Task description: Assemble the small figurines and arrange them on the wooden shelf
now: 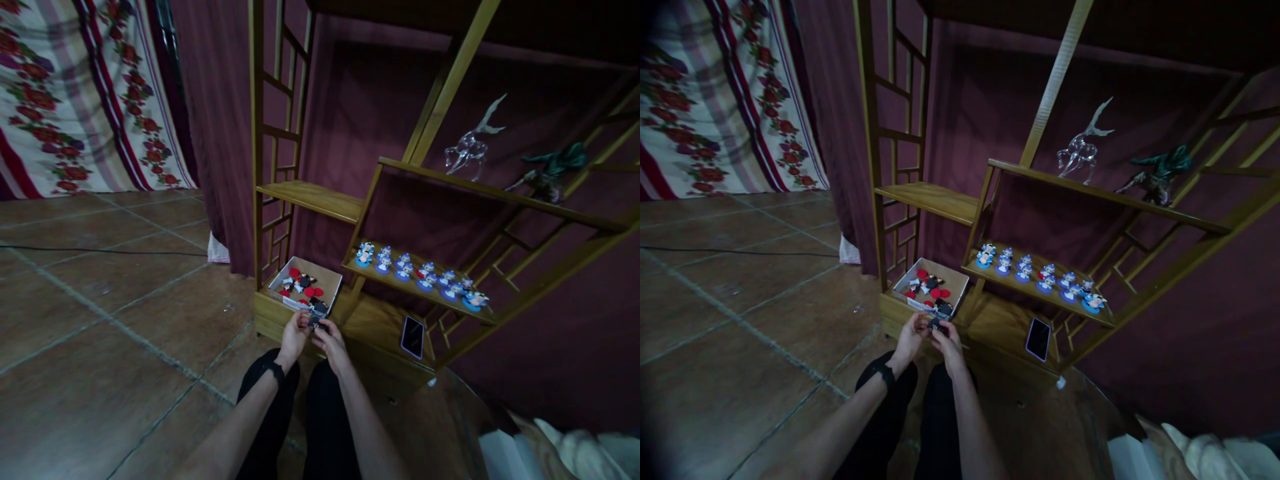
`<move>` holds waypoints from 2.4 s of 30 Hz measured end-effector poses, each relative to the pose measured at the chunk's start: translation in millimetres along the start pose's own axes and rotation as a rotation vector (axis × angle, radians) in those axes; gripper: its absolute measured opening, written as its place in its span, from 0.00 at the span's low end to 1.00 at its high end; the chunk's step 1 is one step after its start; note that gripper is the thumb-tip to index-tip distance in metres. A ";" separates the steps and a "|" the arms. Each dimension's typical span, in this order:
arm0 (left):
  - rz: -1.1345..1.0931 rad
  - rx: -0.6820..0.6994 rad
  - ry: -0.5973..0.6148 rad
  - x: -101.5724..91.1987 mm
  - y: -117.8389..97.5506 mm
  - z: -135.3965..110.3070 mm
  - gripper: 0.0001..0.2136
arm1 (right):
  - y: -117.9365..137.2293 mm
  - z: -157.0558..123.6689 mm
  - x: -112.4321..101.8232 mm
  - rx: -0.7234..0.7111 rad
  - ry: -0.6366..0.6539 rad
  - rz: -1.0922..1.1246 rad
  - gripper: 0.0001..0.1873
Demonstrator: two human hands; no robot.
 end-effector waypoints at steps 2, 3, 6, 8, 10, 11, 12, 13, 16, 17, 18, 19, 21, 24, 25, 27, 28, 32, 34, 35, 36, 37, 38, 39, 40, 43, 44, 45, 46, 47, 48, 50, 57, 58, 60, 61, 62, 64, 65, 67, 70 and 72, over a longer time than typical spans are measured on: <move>0.043 0.008 -0.013 -0.8 -0.7 0.3 0.16 | -0.1 -0.2 -0.1 0.022 0.002 0.024 0.19; 0.070 0.014 -0.019 -1.3 -1.4 0.4 0.14 | -0.1 -0.1 -0.2 0.018 0.002 0.030 0.19; 0.126 0.022 -0.049 -2.6 -4.7 0.1 0.09 | 1.8 -0.6 0.4 -0.022 0.001 0.043 0.19; 0.140 0.025 -0.071 -3.3 -6.6 -0.4 0.08 | 4.3 -1.8 1.8 -0.015 0.018 0.067 0.19; 0.153 0.030 -0.078 -3.6 -7.0 -0.9 0.08 | 6.8 -2.9 3.2 0.008 0.038 0.110 0.18; 0.158 0.034 -0.078 -3.6 -6.4 -1.1 0.07 | 7.7 -3.2 3.7 0.013 0.044 0.135 0.17; 0.162 0.038 -0.077 -3.5 -5.5 -1.2 0.07 | 8.1 -3.2 3.9 0.010 0.045 0.157 0.16; 0.165 0.042 -0.076 -3.2 -4.2 -1.2 0.07 | 8.1 -2.9 3.8 0.004 0.044 0.172 0.14; 0.165 0.054 -0.062 -1.8 -0.4 -1.4 0.07 | 5.0 -0.2 2.3 -0.002 0.038 0.170 0.12; 0.162 0.056 -0.049 -1.2 0.4 -1.7 0.07 | 3.5 0.9 1.4 0.002 0.035 0.157 0.12; 0.158 0.055 -0.037 -0.6 0.9 -2.1 0.06 | 2.0 2.0 0.6 0.008 0.030 0.143 0.12; 0.158 0.055 -0.030 -0.2 1.0 -2.6 0.06 | 0.8 3.0 -0.2 0.015 0.025 0.130 0.13; 0.170 0.065 -0.021 0.1 0.1 -3.9 0.07 | -0.7 4.7 -1.6 0.021 0.006 0.109 0.13; 0.194 0.080 -0.002 -0.2 -2.7 -5.9 0.06 | -1.1 6.7 -2.5 0.017 -0.036 0.077 0.12; 0.195 0.078 0.013 -0.3 -3.7 -6.3 0.06 | -1.1 7.3 -2.6 0.012 -0.050 0.067 0.12; 0.191 0.068 0.039 -0.5 -5.5 -6.6 0.06 | -1.2 8.5 -2.5 0.000 -0.070 0.055 0.12; 0.188 0.066 0.047 -0.6 -6.3 -6.5 0.06 | -1.4 9.0 -2.3 -0.005 -0.073 0.051 0.12; 0.157 0.018 0.061 -0.7 -10.0 -5.4 0.06 | -2.4 9.5 -1.6 -0.024 -0.057 0.027 0.12; 0.122 -0.030 0.069 -0.8 -12.1 -5.2 0.05 | -2.6 9.4 -1.5 -0.027 -0.050 0.014 0.13; 0.105 -0.050 0.070 -1.0 -13.0 -5.3 0.05 | -2.7 9.6 -1.7 -0.024 -0.048 0.011 0.14; 0.090 -0.066 0.070 -1.2 -13.8 -5.3 0.05 | -2.7 9.8 -1.9 -0.018 -0.044 0.009 0.14; 0.079 -0.079 0.069 -1.4 -14.3 -5.3 0.04 | -2.8 10.2 -2.2 -0.008 -0.041 0.009 0.15; 0.074 -0.091 0.069 -1.6 -14.3 -5.2 0.04 | -2.9 10.7 -2.5 0.003 -0.037 0.010 0.15; 0.073 -0.100 0.070 -1.7 -13.9 -5.0 0.04 | -2.9 11.1 -2.9 0.013 -0.033 0.012 0.16; 0.077 -0.105 0.070 -1.8 -13.1 -4.6 0.03 | -2.9 11.4 -3.2 0.023 -0.029 0.011 0.16; 0.113 -0.097 0.079 -1.7 -9.7 -3.3 0.03 | -2.0 11.4 -3.2 0.030 -0.016 -0.012 0.16; 0.133 -0.088 0.084 -1.6 -9.0 -3.2 0.03 | -1.5 11.1 -3.0 0.032 -0.011 -0.024 0.16; 0.157 -0.073 0.086 -1.7 -9.0 -3.5 0.03 | -1.1 10.8 -2.7 0.035 -0.008 -0.035 0.16; 0.187 -0.048 0.082 -2.0 -9.9 -4.4 0.03 | -0.8 10.4 -2.5 0.038 -0.009 -0.043 0.15; 0.224 -0.011 0.070 -2.4 -11.7 -5.8 0.03 | -0.5 10.0 -2.4 0.041 -0.009 -0.049 0.15; 0.268 0.042 0.052 -2.9 -14.6 -7.9 0.03 | -0.3 9.6 -2.5 0.040 -0.013 -0.051 0.15; 0.376 0.179 0.030 -3.6 -22.2 -13.5 0.04 | 0.0 8.6 -3.6 0.027 -0.023 -0.050 0.15; 0.768 0.562 0.166 -2.2 -42.4 -30.8 0.11 | 2.8 5.6 -9.1 0.069 -0.024 -0.054 0.20; 0.813 0.594 0.195 -2.5 -43.8 -31.5 0.12 | 3.6 5.6 -9.0 0.072 -0.017 -0.053 0.20; 0.894 0.652 0.257 -3.6 -46.7 -31.7 0.13 | 5.0 5.9 -8.0 0.067 0.013 -0.033 0.21; 0.928 0.679 0.284 -4.4 -48.1 -31.4 0.13 | 5.5 6.2 -7.2 0.062 0.038 -0.015 0.22; 0.956 0.707 0.308 -5.2 -49.4 -30.9 0.13 | 6.0 6.6 -6.6 0.059 0.066 0.005 0.23; 0.994 0.760 0.343 -6.9 -51.5 -29.6 0.13 | 6.4 7.3 -5.8 0.059 0.112 0.039 0.25; 1.009 0.784 0.353 -7.7 -52.2 -29.0 0.12 | 6.4 7.8 -5.9 0.060 0.124 0.050 0.26; 1.038 0.830 0.361 -9.2 -52.9 -28.2 0.11 | 6.2 8.6 -6.7 0.069 0.129 0.057 0.27; 1.090 0.894 0.352 -11.3 -53.6 -28.0 0.10 | 5.8 9.7 -8.6 0.077 0.130 0.041 0.27; 1.143 0.940 0.342 -12.5 -54.5 -28.2 0.10 | 5.6 10.0 -9.6 0.072 0.136 0.027 0.27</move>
Point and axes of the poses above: each hand's wrist, its own z-axis towards the middle knuckle, its own x-axis out of the palm, y = z × x, the point moved 1 cm from there along z, towards the middle knuckle, and after that the axes turned 10 degrees about z, right-handed, at the moved point
